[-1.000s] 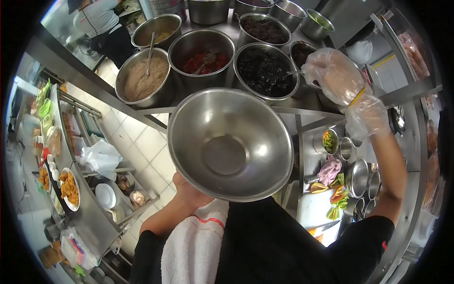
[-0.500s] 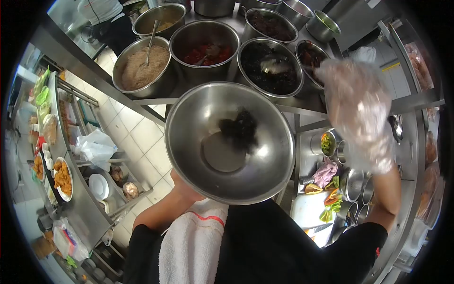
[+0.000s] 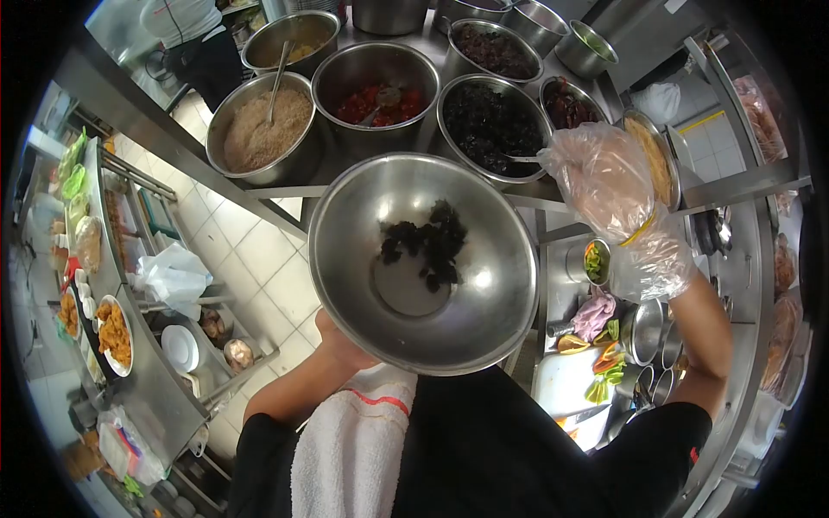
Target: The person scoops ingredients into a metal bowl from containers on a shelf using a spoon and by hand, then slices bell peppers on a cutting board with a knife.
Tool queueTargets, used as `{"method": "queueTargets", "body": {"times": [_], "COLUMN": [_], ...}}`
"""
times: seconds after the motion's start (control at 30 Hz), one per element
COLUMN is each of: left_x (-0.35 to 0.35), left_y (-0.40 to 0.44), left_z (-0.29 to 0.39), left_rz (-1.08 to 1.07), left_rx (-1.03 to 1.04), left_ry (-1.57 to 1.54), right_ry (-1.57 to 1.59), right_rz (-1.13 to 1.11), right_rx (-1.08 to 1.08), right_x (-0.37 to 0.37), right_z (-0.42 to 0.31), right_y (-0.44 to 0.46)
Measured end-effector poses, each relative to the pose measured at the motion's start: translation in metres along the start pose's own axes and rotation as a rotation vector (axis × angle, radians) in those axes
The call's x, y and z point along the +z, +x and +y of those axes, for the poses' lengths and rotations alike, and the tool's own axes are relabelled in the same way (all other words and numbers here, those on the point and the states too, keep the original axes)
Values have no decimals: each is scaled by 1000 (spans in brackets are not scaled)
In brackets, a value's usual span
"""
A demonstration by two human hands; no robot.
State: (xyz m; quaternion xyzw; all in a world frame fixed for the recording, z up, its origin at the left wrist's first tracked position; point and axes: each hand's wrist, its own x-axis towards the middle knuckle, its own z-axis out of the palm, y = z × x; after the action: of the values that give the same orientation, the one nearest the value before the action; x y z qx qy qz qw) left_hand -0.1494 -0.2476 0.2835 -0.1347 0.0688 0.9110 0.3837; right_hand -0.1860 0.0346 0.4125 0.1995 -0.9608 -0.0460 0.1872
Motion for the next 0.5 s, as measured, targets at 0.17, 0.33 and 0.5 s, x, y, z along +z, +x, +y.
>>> {"method": "queueTargets", "body": {"times": [0.17, 0.33, 0.5], "left_x": [1, 1, 1], "left_y": [-1, -4, -6], "left_z": [1, 0, -1], "left_rz": [15, 35, 65], "left_rx": [-12, -10, 2], "left_ry": [-18, -47, -86], "right_ry": [42, -222, -299], "right_rz": [-111, 199, 221], "right_rx": [23, -157, -182], "right_x": [-7, -16, -45], "right_z": [11, 9, -35], "right_y": [3, 4, -8]}}
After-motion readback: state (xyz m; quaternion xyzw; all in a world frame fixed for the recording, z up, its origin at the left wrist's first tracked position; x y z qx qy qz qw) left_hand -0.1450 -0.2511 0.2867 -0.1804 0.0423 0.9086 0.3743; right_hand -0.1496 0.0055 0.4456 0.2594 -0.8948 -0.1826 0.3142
